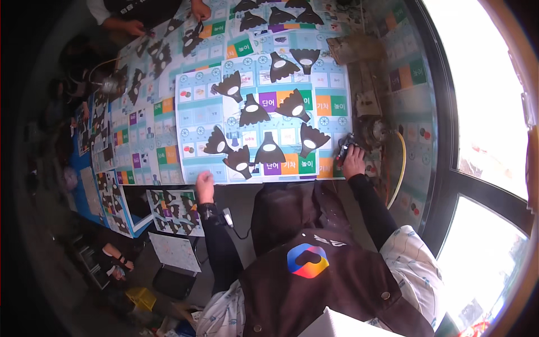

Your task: Using a hot glue gun to attach black mask-shaped cutouts onto printed paper sheets at a workshop table.

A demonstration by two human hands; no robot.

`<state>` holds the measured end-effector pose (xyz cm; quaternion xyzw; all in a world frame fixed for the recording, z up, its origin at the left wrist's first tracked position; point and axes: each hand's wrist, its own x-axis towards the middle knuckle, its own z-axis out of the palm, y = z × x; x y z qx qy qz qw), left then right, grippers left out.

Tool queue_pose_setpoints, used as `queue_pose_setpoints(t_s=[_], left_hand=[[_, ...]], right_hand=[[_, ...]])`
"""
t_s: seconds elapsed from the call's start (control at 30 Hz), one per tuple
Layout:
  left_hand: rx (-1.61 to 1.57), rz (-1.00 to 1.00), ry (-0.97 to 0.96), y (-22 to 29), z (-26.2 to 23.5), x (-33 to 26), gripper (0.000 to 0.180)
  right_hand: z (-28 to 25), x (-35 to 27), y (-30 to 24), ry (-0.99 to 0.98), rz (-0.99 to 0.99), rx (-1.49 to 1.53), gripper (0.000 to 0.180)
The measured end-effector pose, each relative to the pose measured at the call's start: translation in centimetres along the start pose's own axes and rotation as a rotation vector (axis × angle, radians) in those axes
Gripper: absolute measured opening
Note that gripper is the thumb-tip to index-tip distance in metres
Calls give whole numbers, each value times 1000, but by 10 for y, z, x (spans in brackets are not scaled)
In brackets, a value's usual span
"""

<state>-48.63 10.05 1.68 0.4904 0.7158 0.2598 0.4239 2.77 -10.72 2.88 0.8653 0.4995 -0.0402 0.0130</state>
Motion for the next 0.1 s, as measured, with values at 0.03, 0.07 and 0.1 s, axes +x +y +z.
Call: queue_pose_setpoints(t_s=[0.03,0.07,0.1], left_hand=[[65,-97,-19,-6,-6,-31,20],[19,-106,-1,-16,-6,-57,17],[9,-94,93,-13,-40,-59,17]], right_hand=[[6,6,-6,-41,38,-22,34],[7,25,-25,-20,-25,22,34],[3,56,-46,-174,-376,422,49]])
